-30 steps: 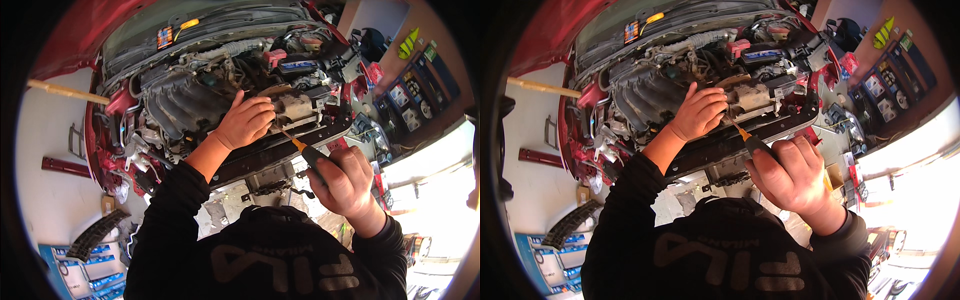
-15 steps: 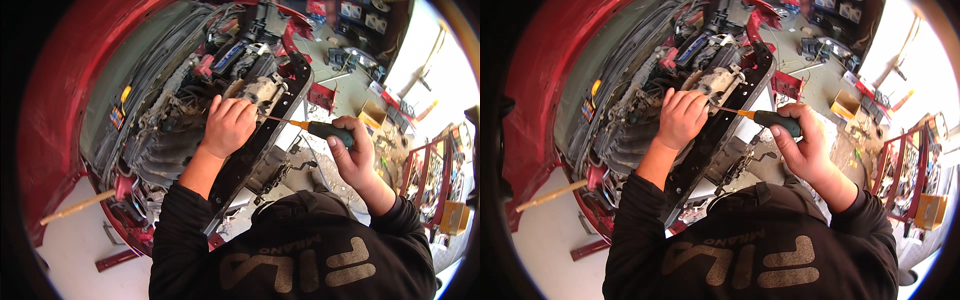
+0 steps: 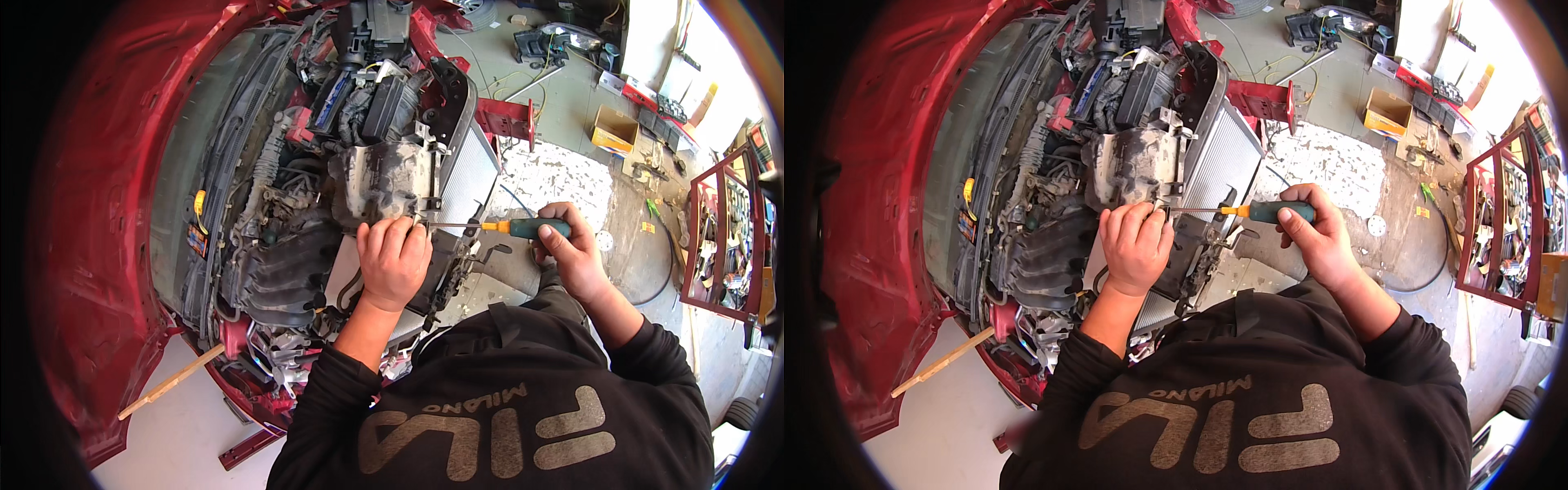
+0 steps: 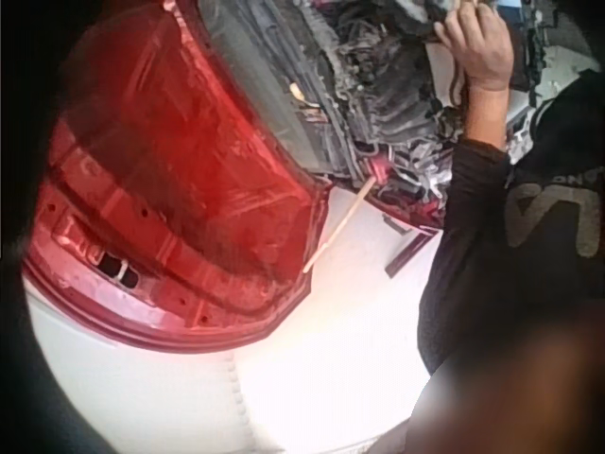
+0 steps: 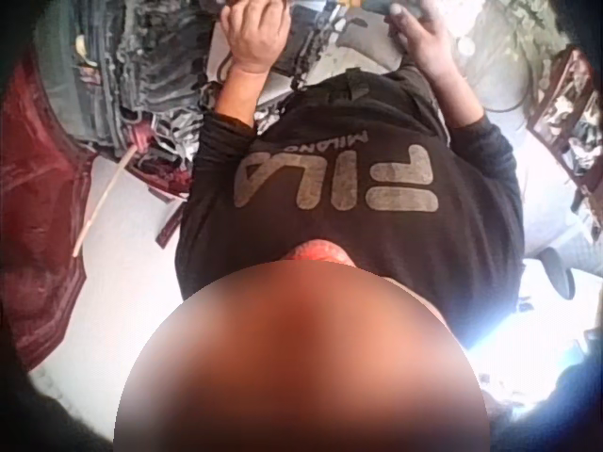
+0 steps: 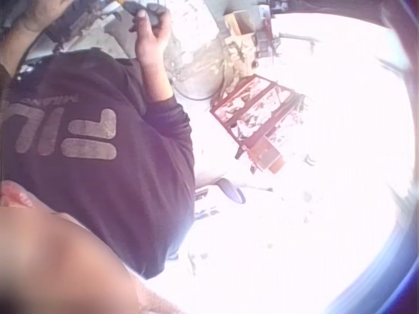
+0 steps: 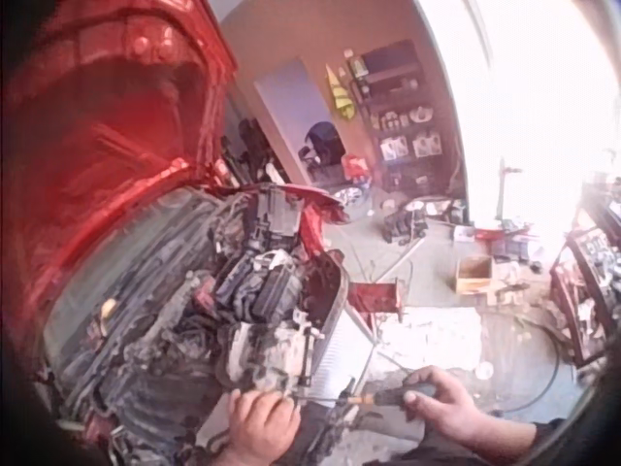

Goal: The person removes a black plastic air intake housing from the engine bay, then uses a screwdriver to loosen and remove a metal heat shield from the exhaust manifold. The removed parts are set aside on the floor.

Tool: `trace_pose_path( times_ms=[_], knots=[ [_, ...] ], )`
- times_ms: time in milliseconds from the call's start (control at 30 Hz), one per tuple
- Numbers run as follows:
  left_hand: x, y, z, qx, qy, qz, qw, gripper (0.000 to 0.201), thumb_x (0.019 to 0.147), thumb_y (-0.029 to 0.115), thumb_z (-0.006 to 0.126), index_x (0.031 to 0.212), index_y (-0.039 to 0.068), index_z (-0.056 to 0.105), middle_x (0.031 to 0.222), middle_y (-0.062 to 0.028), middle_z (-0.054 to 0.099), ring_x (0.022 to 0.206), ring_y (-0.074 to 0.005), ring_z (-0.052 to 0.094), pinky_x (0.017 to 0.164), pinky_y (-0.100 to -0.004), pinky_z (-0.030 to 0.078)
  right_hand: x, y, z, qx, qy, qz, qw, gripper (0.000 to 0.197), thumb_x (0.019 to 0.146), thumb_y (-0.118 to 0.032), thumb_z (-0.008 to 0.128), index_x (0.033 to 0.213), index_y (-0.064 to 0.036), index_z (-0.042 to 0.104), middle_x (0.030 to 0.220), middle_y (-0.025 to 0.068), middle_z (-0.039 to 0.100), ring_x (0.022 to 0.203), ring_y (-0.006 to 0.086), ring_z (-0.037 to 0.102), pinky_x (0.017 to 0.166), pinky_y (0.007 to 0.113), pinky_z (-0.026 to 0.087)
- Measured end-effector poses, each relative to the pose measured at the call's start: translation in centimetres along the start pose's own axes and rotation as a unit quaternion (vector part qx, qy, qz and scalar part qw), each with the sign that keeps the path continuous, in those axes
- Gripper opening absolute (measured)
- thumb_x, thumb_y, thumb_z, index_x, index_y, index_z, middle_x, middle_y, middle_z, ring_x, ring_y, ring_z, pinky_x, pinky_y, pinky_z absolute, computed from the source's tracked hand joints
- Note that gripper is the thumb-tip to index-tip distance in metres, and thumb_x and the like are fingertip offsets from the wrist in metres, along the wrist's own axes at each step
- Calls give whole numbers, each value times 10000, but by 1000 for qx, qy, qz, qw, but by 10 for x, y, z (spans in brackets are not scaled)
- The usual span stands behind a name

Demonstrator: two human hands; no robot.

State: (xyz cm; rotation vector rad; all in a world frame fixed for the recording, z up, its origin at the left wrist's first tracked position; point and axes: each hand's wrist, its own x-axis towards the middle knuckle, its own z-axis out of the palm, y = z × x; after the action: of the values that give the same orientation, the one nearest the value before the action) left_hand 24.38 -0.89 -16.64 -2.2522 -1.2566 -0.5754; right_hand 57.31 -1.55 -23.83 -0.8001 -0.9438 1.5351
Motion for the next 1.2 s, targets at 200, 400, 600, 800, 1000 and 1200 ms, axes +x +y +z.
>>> trace_pose_path(
  times_ms=[200,400,600,800,1000,1200],
  knots=[
    [-8,-3,-1,-3,-6,-27,1000,231,882,201,903,1074,152,782,1184,-27,726,1134,-292,662,1047,-529,464,5,9,-3,-42,-11,50,998,260,1190,-240,706,1318,-23,640,1038,49,690,856,117,660,733,305,579],
    [-15,-5,-3,6,11,-18,1000,257,846,176,929,1063,144,795,1131,-11,688,1097,-278,635,1081,-534,433,-4,-3,2,-103,-13,106,989,299,1181,-269,708,1326,-19,635,1052,44,671,849,104,624,722,286,524],
    [-27,-7,1,-3,31,4,1000,268,827,138,942,1059,148,808,1109,12,666,1065,-246,623,1117,-531,387,-18,-12,10,-62,-32,94,993,305,1168,-263,685,1341,-26,603,1123,53,647,908,92,612,778,283,522],
    [-30,-10,2,6,37,17,999,247,835,132,943,1040,150,807,1112,24,678,1052,-235,623,1122,-537,376,-16,-13,14,-137,-53,-34,989,245,1191,-238,663,1321,-35,624,992,23,652,808,93,580,727,278,512],
    [-31,-6,1,22,37,16,999,229,844,120,928,1045,151,822,1124,38,688,1043,-217,628,1181,-562,349,-15,-5,6,-14,-38,207,977,333,1152,-260,694,1392,-58,583,1114,53,646,827,97,599,721,272,512],
    [-35,-5,3,24,45,9,999,254,844,121,937,1071,151,828,1130,45,679,1065,-217,627,1236,-576,319,-9,-6,7,62,-40,199,977,307,1203,-296,611,1384,-48,594,934,46,647,731,110,574,669,284,474]
  ],
)
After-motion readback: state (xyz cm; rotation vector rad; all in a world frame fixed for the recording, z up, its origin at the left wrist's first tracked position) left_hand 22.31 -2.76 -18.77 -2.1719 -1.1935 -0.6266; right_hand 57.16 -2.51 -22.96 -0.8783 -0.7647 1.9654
